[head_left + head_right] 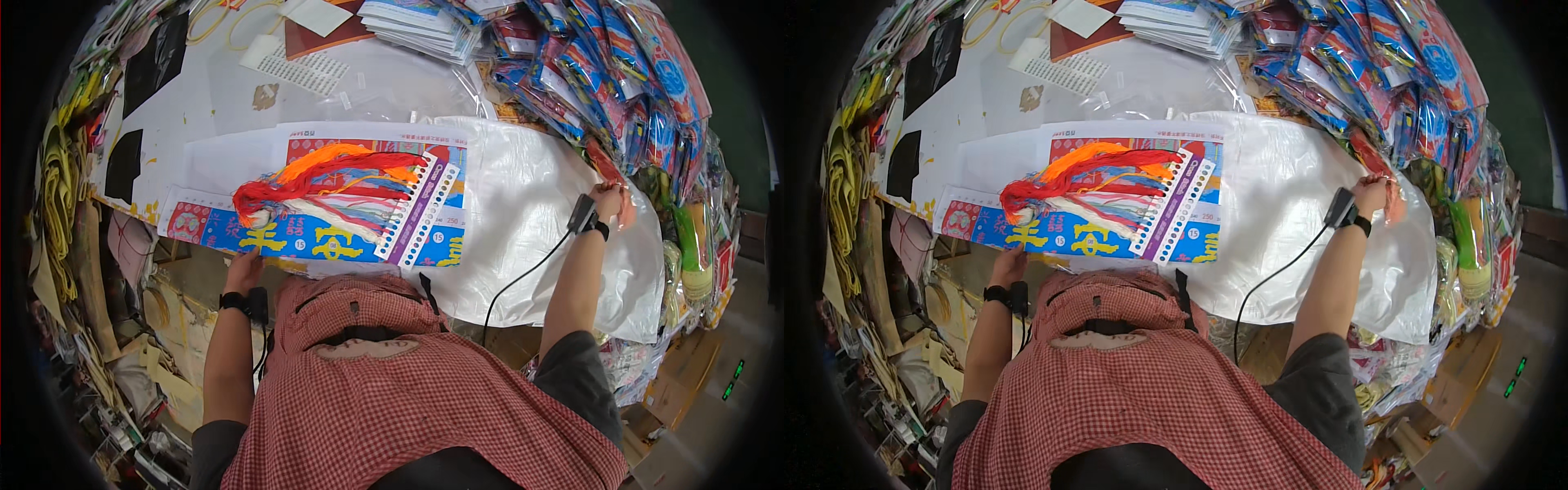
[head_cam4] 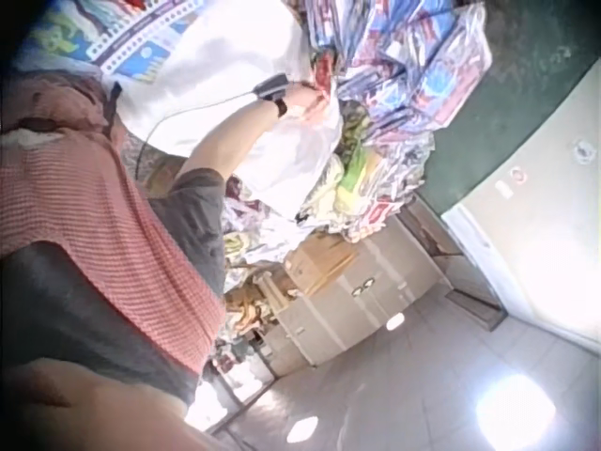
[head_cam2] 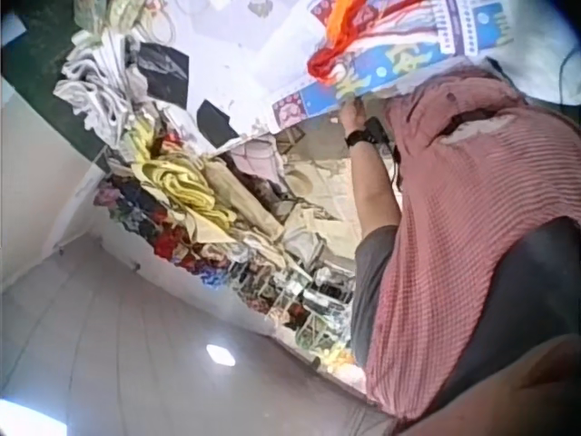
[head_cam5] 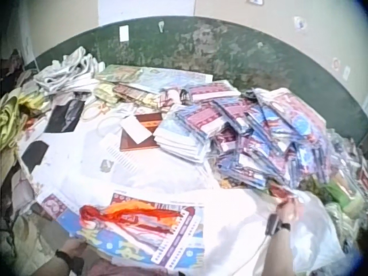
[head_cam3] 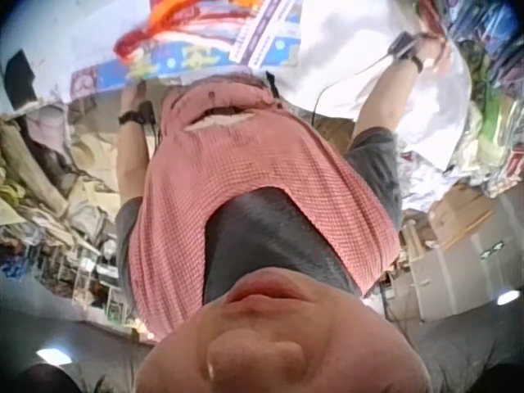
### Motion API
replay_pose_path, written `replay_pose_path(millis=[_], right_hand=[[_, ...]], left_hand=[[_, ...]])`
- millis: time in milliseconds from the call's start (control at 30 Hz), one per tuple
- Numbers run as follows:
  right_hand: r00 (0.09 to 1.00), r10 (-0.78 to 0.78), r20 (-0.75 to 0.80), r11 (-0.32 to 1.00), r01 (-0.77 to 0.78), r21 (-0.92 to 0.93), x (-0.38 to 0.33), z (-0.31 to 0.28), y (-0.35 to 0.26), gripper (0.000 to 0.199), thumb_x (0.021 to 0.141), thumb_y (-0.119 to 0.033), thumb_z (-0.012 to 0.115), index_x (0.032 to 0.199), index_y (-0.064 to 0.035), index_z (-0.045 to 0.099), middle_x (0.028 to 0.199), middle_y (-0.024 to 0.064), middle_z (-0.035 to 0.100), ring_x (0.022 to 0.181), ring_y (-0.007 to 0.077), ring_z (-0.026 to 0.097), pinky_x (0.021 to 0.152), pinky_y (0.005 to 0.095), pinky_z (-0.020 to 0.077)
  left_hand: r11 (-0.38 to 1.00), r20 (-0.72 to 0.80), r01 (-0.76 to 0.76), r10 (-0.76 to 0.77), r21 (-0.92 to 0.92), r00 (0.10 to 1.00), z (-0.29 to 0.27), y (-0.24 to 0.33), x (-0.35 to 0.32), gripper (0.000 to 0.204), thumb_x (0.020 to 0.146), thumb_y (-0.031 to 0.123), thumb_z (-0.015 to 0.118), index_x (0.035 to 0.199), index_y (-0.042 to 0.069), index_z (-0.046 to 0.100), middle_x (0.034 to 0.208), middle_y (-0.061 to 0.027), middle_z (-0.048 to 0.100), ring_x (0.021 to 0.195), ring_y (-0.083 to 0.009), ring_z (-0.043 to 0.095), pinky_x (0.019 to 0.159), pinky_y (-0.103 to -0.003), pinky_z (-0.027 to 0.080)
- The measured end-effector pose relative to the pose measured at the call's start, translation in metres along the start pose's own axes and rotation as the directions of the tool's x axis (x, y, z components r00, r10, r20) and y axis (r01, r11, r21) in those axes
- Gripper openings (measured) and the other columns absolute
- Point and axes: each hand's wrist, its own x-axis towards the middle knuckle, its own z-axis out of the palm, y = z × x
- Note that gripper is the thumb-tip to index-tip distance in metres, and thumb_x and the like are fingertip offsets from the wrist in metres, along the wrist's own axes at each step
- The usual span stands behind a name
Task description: Manually organizing and packaging DIY embroidery kits into plastic bags at a workstation.
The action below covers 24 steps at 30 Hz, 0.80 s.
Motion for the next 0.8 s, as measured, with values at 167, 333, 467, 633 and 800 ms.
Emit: replay_pose_path(millis=[167,333,467,633,800], right_hand=[[0.915,-0.386,-0.116,0.922,0.378,-0.088,-0.158,0.115,-0.053,0.004,0.086,-0.007,0.050,0.088,-0.0040,0.051,0.074,0.0030,0.056,0.057,0.0102,0.051,0.051,0.0205,0.0414],[0.955,-0.182,0.234,0.982,0.168,0.081,-0.271,0.179,-0.057,0.019,0.084,-0.007,0.048,0.101,-0.0004,0.051,0.089,0.0076,0.060,0.072,0.0158,0.059,0.061,0.0267,0.0495],[0.848,0.251,0.466,0.968,-0.224,-0.114,-0.333,0.217,-0.022,0.019,0.081,-0.009,0.046,0.094,0.0004,0.055,0.088,0.0088,0.061,0.082,0.0188,0.060,0.070,0.0293,0.0491],[0.621,0.474,0.625,0.653,0.229,-0.722,-0.374,0.243,0.075,0.024,0.081,-0.021,0.052,0.087,0.0012,0.058,0.085,0.0145,0.062,0.075,0.0212,0.061,0.066,0.0332,0.0473],[0.468,0.592,0.656,0.391,0.545,-0.742,-0.413,0.167,0.103,0.035,0.083,-0.032,0.050,0.083,0.0027,0.058,0.076,0.0215,0.062,0.077,0.0375,0.060,0.070,0.0428,0.0464]], left_hand=[[0.997,-0.008,0.075,-0.075,-0.030,0.997,0.005,-0.008,0.011,0.022,0.082,0.006,0.059,0.102,0.009,0.050,0.090,-0.0041,0.058,0.078,-0.0168,0.058,0.063,-0.027,0.047],[0.988,0.043,0.151,-0.150,-0.010,0.988,0.005,-0.004,0.011,0.021,0.080,0.008,0.063,0.098,0.006,0.052,0.091,-0.0056,0.059,0.083,-0.0189,0.059,0.066,-0.025,0.048],[0.977,0.098,0.206,-0.200,-0.061,0.975,0.006,-0.008,0.017,0.020,0.080,0.008,0.063,0.097,0.005,0.053,0.094,-0.0065,0.060,0.085,-0.0191,0.059,0.065,-0.025,0.048],[0.973,0.123,0.221,-0.213,-0.059,0.969,0.013,-0.009,0.024,0.021,0.080,0.008,0.063,0.099,0.004,0.054,0.091,-0.0063,0.061,0.083,-0.0194,0.061,0.066,-0.025,0.049],[0.975,0.148,0.217,-0.209,-0.046,0.967,0.026,0.000,0.011,0.018,0.081,0.007,0.060,0.097,0.004,0.054,0.091,-0.0065,0.061,0.083,-0.0196,0.061,0.065,-0.024,0.049]])
